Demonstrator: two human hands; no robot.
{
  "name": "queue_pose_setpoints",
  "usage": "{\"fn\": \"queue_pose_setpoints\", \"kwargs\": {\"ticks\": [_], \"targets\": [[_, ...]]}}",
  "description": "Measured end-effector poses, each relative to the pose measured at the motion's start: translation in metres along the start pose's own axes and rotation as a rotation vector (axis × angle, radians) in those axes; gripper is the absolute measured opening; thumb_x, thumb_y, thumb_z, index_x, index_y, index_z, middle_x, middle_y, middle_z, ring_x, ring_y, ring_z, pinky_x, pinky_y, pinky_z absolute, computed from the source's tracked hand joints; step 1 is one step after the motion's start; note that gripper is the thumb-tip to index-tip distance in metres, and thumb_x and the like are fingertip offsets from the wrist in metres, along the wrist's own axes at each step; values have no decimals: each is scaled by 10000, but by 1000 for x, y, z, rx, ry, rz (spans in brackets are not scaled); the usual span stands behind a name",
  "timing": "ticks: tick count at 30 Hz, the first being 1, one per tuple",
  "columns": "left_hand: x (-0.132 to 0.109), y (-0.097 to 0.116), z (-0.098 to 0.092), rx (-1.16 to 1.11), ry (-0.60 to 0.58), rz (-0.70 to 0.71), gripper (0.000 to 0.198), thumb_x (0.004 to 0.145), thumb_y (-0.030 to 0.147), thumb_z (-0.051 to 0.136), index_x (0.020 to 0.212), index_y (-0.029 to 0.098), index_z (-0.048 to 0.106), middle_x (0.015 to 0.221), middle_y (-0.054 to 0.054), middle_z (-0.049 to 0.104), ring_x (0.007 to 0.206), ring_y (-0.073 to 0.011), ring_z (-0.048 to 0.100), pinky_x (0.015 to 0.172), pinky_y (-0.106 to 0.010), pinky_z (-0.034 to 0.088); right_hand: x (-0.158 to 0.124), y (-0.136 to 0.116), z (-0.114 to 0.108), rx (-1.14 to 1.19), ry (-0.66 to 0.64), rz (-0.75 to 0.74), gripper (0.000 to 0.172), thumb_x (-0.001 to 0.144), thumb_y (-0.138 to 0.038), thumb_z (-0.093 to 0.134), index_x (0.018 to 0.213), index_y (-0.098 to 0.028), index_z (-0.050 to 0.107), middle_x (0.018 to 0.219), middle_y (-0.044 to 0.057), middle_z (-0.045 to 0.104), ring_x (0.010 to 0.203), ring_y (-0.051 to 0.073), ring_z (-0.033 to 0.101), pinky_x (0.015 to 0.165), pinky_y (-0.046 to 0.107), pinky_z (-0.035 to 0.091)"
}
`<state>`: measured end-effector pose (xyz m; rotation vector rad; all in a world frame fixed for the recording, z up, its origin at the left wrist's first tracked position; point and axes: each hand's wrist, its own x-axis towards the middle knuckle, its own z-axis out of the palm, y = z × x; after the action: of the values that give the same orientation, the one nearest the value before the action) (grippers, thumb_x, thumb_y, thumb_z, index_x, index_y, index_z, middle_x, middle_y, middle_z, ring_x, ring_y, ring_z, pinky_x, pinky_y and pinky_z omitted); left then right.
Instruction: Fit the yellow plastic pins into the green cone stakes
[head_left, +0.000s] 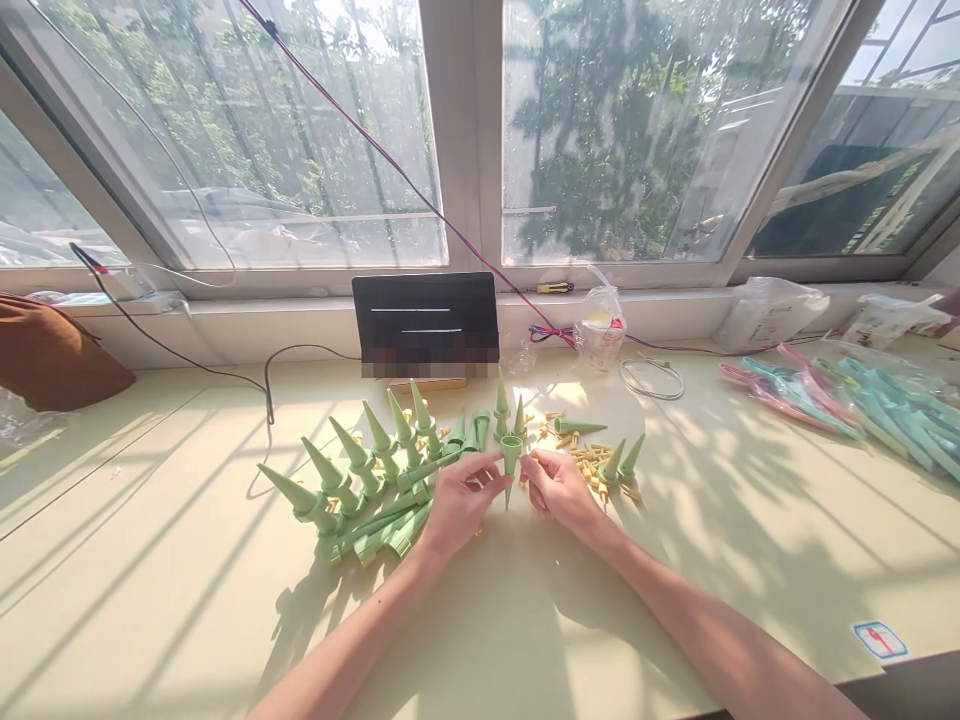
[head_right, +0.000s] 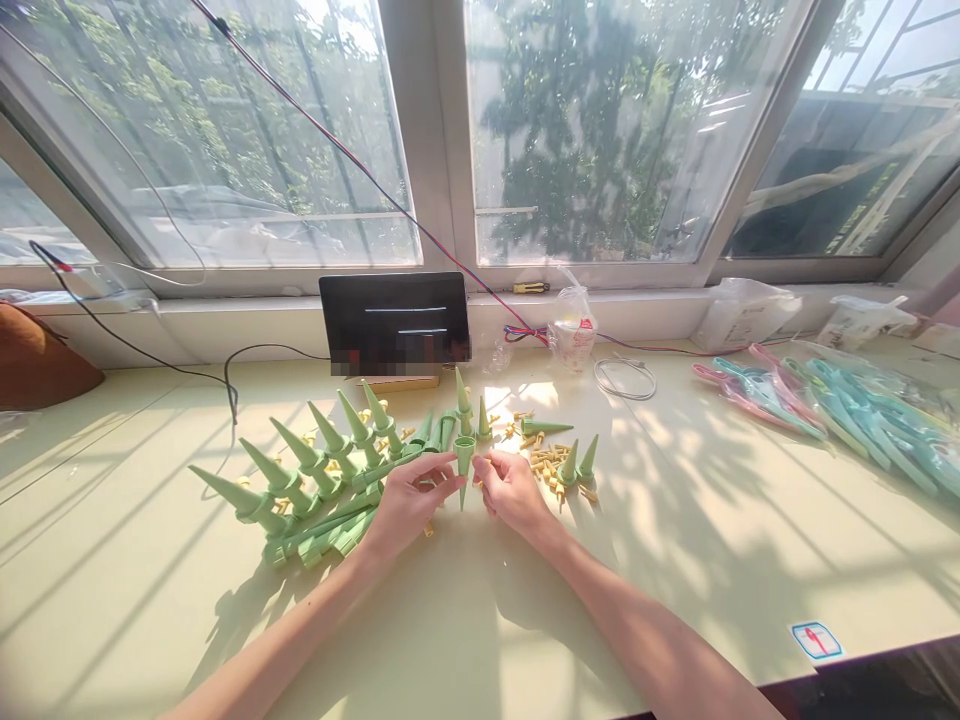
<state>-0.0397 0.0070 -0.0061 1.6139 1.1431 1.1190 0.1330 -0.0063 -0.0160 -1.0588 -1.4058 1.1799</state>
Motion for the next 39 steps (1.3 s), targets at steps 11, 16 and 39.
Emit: {"fn": "queue_pose_setpoints", "kwargs": {"ticks": [11, 16, 39], "targets": [[-4, 5, -1, -95, -85, -125, 481, 770, 439, 725, 1150, 146, 687, 695, -24, 694, 451, -110, 542, 368, -218, 434, -1, -2, -1, 4, -29, 4, 404, 935, -528, 500, 688, -208, 494, 392, -82, 385, 349, 94, 371, 420, 234, 333], [-4, 11, -2, -111, -105, -123, 478, 843, 521, 629, 1116, 135, 693, 735, -55, 706, 484, -140, 618, 369, -221, 448, -1, -2, -1, 2, -25, 1, 410, 929, -538, 504, 686, -208, 492, 394, -80, 389, 352, 95, 370, 420, 235, 328], [-3, 22, -3, -200, -190, -293, 740, 846, 753, 413, 471, 141, 593, 364, -62, 531, 298, -132, 483, 335, -227, 336, -10, -18, 3, -224, -60, -86, 391, 929, -489, 492, 660, -210, 448, 454, -68, 351, 442, 103, 348, 475, 258, 269]]}}
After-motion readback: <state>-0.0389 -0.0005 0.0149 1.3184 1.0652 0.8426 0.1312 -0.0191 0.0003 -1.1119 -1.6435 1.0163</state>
